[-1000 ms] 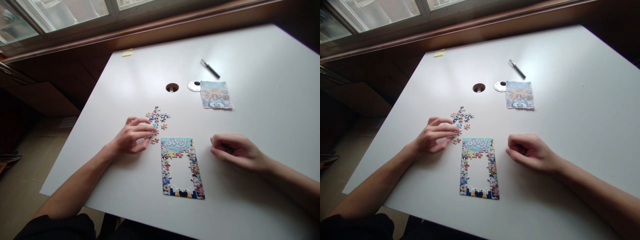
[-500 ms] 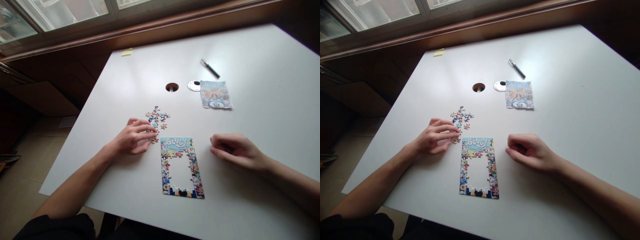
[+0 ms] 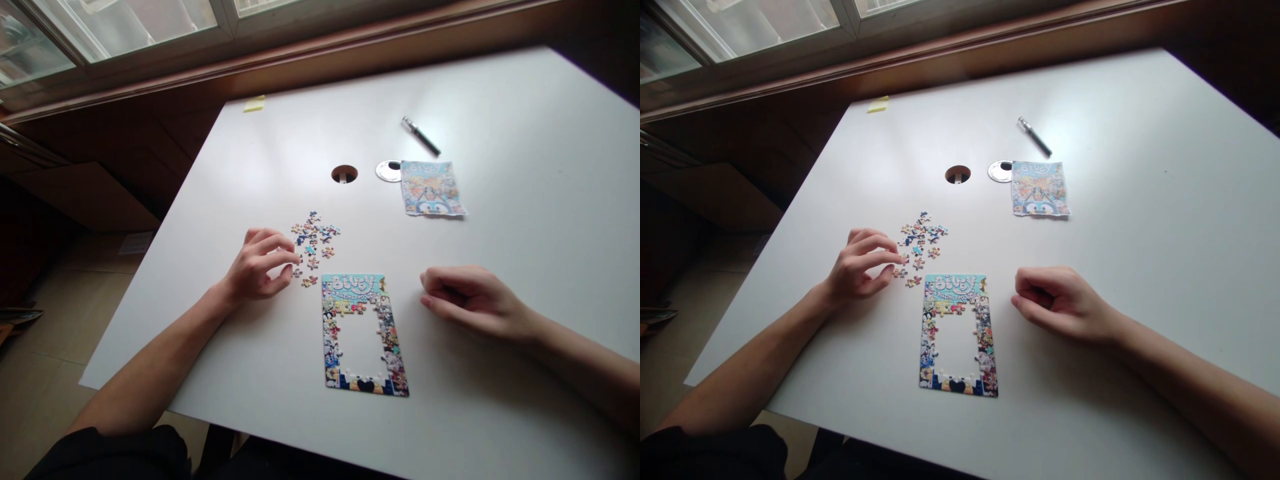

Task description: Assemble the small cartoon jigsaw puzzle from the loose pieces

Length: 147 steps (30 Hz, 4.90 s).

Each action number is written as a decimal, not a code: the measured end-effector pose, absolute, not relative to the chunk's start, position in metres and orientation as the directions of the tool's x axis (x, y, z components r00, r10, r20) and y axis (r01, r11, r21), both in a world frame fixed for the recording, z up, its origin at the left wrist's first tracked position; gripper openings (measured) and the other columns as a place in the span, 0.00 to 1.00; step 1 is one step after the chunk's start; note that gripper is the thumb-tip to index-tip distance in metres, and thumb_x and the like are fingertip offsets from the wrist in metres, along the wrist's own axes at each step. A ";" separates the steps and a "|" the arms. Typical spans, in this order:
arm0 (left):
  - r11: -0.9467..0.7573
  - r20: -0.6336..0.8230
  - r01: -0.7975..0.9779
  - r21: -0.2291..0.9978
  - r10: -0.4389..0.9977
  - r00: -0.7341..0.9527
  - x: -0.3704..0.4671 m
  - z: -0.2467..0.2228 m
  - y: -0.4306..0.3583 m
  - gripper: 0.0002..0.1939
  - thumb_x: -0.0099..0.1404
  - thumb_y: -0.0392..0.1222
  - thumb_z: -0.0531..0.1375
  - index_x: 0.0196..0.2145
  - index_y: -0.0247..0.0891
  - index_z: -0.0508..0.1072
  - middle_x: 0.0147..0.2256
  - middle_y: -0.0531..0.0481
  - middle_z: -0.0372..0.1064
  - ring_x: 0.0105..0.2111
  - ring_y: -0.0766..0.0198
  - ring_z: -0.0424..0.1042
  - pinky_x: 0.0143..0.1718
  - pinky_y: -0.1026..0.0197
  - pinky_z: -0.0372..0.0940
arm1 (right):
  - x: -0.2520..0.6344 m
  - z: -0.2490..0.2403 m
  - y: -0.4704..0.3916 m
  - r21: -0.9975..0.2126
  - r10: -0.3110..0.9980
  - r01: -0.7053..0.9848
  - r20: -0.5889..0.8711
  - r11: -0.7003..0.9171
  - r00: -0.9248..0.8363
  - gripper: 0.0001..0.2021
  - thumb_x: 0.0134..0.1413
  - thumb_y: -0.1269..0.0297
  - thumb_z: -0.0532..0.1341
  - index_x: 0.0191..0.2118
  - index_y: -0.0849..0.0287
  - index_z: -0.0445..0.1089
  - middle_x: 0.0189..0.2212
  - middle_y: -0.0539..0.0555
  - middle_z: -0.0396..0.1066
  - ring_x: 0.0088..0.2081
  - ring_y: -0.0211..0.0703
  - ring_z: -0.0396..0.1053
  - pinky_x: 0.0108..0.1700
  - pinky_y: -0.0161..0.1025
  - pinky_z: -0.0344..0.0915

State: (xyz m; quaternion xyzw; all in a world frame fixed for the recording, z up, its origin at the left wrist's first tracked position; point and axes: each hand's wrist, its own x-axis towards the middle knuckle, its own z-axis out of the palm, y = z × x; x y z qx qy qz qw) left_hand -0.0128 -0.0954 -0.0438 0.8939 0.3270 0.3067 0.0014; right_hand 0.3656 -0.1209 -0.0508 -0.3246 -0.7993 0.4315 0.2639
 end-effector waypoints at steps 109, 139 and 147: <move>-0.541 0.289 0.648 0.535 0.839 0.462 -0.017 -0.042 -0.021 0.07 0.68 0.34 0.59 0.39 0.37 0.79 0.40 0.46 0.75 0.37 0.65 0.73 0.36 0.64 0.68 | 0.364 -0.052 -0.120 -0.845 0.751 0.325 0.129 0.426 -0.648 0.16 0.62 0.65 0.57 0.26 0.55 0.50 0.23 0.45 0.45 0.24 0.36 0.44 0.24 0.35 0.48; -0.523 0.191 0.631 0.573 0.834 0.517 -0.030 -0.036 -0.020 0.09 0.63 0.43 0.66 0.40 0.36 0.77 0.40 0.45 0.73 0.36 0.65 0.72 0.37 0.62 0.70 | 0.362 -0.049 -0.120 -0.851 0.756 0.316 0.135 0.419 -0.641 0.16 0.62 0.64 0.58 0.26 0.55 0.51 0.22 0.45 0.45 0.24 0.36 0.44 0.24 0.35 0.47; -0.539 0.160 0.617 0.574 0.812 0.561 -0.032 -0.033 -0.022 0.13 0.67 0.42 0.62 0.47 0.40 0.80 0.45 0.43 0.72 0.36 0.66 0.73 0.36 0.63 0.71 | 0.365 -0.053 -0.121 -0.864 0.763 0.323 0.104 0.387 -0.638 0.16 0.61 0.64 0.59 0.26 0.55 0.51 0.23 0.45 0.45 0.25 0.36 0.44 0.25 0.36 0.47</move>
